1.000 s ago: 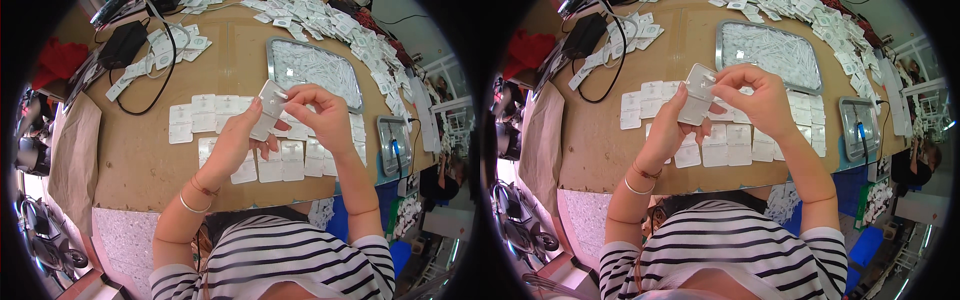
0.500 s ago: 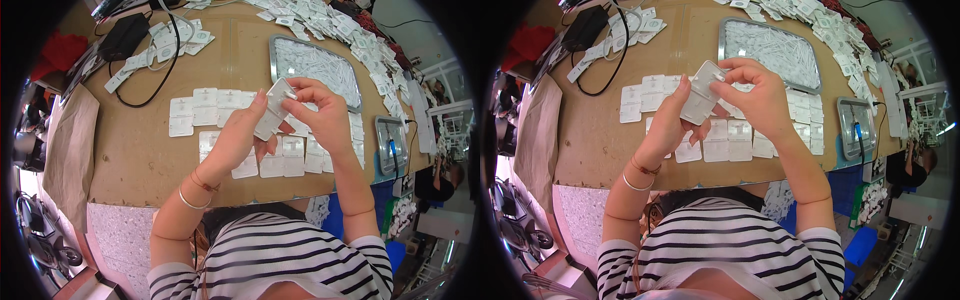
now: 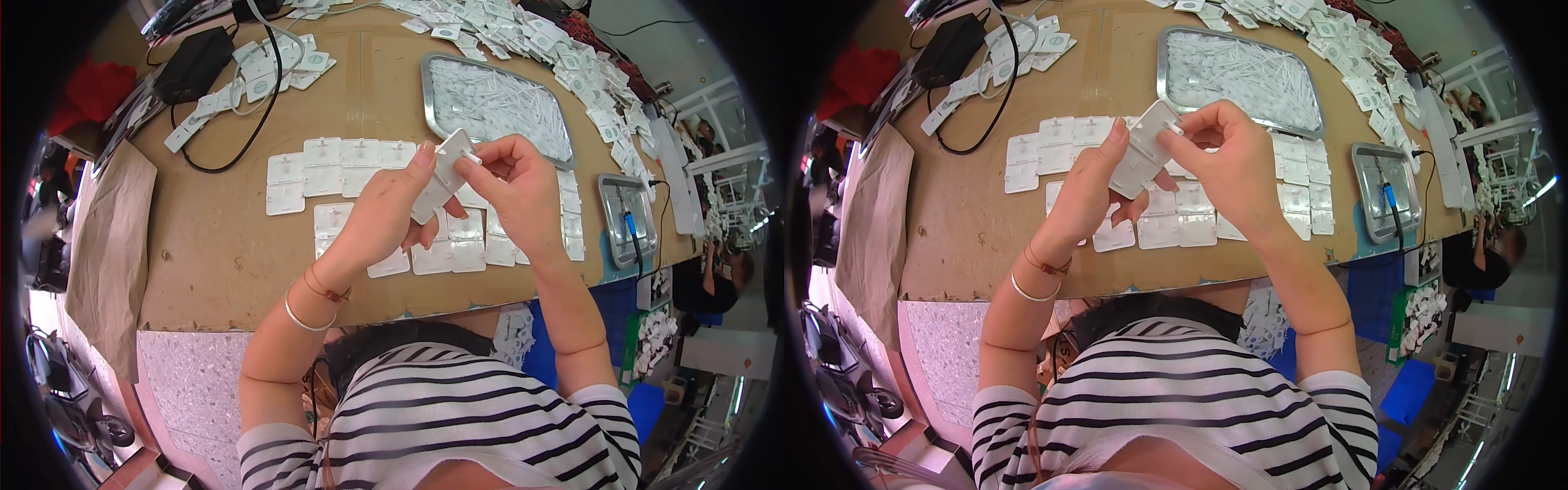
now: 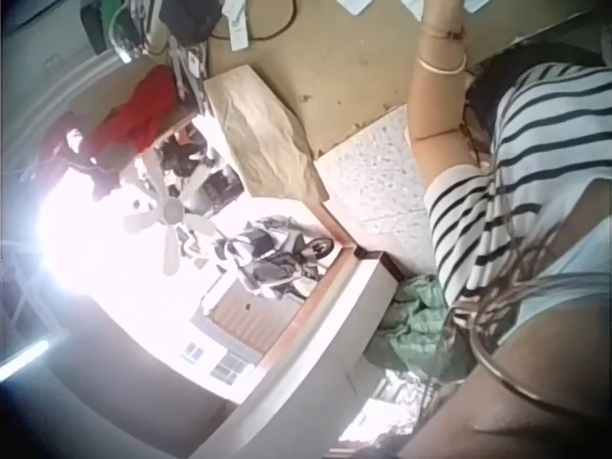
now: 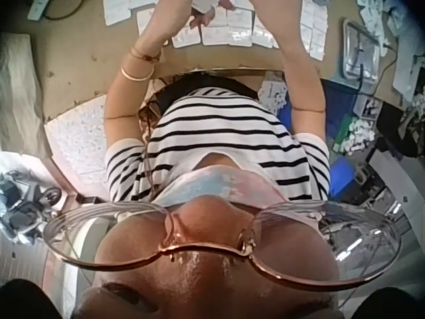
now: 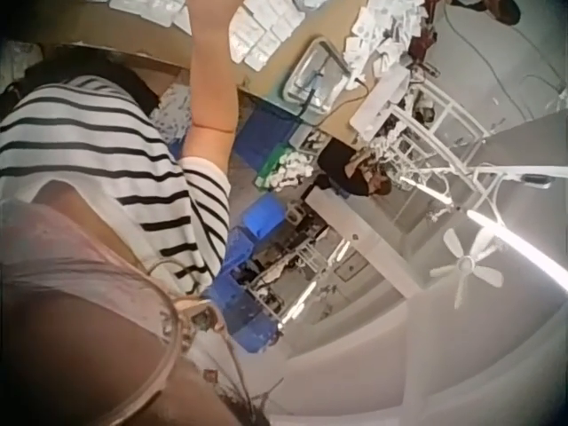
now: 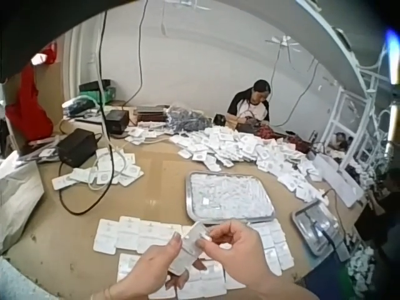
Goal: Manually packaging small electronic devices into plastic bags and attaching them to cardboard backing cards for retail.
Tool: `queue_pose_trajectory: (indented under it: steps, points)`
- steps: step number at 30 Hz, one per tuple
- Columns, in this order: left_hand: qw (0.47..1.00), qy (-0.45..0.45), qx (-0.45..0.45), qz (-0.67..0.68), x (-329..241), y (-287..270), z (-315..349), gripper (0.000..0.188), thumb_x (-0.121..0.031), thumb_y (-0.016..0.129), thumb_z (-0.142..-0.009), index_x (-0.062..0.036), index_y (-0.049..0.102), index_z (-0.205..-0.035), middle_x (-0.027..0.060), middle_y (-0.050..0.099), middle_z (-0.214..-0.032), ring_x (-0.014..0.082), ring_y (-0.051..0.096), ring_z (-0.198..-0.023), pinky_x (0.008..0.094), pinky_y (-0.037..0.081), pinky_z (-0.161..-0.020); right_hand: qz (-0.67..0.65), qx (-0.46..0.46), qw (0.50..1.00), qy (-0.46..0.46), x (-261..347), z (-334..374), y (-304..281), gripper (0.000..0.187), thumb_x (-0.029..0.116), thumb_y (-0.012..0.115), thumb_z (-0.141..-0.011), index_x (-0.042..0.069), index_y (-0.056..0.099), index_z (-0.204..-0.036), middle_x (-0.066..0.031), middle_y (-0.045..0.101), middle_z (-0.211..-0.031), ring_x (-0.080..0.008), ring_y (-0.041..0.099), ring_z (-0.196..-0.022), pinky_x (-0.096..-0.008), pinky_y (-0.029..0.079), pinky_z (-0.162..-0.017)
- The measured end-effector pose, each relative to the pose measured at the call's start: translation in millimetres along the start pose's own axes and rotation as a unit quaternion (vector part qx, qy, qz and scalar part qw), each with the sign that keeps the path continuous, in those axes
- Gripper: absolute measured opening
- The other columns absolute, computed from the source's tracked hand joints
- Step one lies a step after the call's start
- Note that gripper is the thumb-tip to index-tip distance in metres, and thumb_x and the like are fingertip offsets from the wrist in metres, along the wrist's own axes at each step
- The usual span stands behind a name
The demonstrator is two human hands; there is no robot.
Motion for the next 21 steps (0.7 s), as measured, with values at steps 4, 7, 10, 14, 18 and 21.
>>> queue_pose_trajectory:
  steps: [4,7,10,14,18,21]
  points:
    - [0.999,-0.002,0.015,-0.042,0,10,11,0.074,-0.058,0.024,-0.094,0.0000,0.067,-0.078,0.0015,0.050,-0.049,0.0072,0.043,-0.042,0.0223,0.034,-0.041,-0.003,-0.020,0.999,-0.035,3,15,-6,0.030,0.004,0.071,-0.077,-0.001,0.051,-0.098,-0.0076,0.060,-0.088,-0.0099,0.058,-0.079,-0.0217,0.048,-0.069]
    - [1.000,0.008,0.007,-0.022,3,23,26,0.066,-0.054,0.031,-0.094,0.0015,0.065,-0.083,0.0026,0.054,-0.055,0.0070,0.045,-0.044,0.0219,0.036,-0.042,0.002,-0.008,0.999,-0.031,5,30,-8,0.033,0.003,0.069,-0.078,-0.001,0.049,-0.103,-0.0088,0.060,-0.090,-0.0111,0.057,-0.081,-0.0226,0.049,-0.068]
    - [0.999,0.017,-0.033,0.007,9,40,48,0.047,-0.042,0.044,-0.094,0.0024,0.060,-0.094,0.0047,0.058,-0.063,0.0067,0.048,-0.046,0.0205,0.037,-0.042,-0.085,0.019,0.996,-0.015,7,51,-6,0.036,0.001,0.067,-0.079,-0.002,0.047,-0.109,-0.0085,0.060,-0.090,-0.0111,0.057,-0.080,-0.0229,0.048,-0.071]
    - [0.998,-0.003,-0.061,0.024,32,52,79,0.030,-0.024,0.058,-0.090,0.0016,0.055,-0.107,0.0068,0.061,-0.068,0.0060,0.051,-0.047,0.0183,0.036,-0.040,0.004,0.091,0.994,-0.061,-17,93,-11,0.038,0.002,0.059,-0.084,0.003,0.050,-0.121,-0.0031,0.058,-0.092,-0.0081,0.052,-0.085,-0.0244,0.043,-0.078]
    - [0.996,-0.090,-0.010,-0.025,72,70,108,0.026,-0.025,0.058,-0.090,0.0003,0.062,-0.094,0.0024,0.058,-0.059,0.0045,0.049,-0.045,0.0195,0.037,-0.041,0.077,0.111,0.991,-0.014,-38,144,-23,0.042,0.003,0.059,-0.081,0.003,0.051,-0.122,-0.0051,0.057,-0.101,-0.0115,0.052,-0.090,-0.0243,0.041,-0.081]
    - [0.991,-0.133,-0.012,-0.015,103,80,113,0.028,-0.028,0.058,-0.090,-0.0004,0.063,-0.090,0.0010,0.056,-0.056,0.0044,0.049,-0.046,0.0197,0.038,-0.042,0.180,0.148,0.970,-0.067,-46,162,-26,0.049,0.005,0.061,-0.075,0.003,0.050,-0.122,-0.0117,0.051,-0.120,-0.0233,0.053,-0.102,-0.0346,0.035,-0.097]
Point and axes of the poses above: each hand's wrist, its own z-axis away from the middle knuckle, its own y-axis out of the palm, x = y × z, the point moved 2 cm from there along -z, towards the middle knuckle
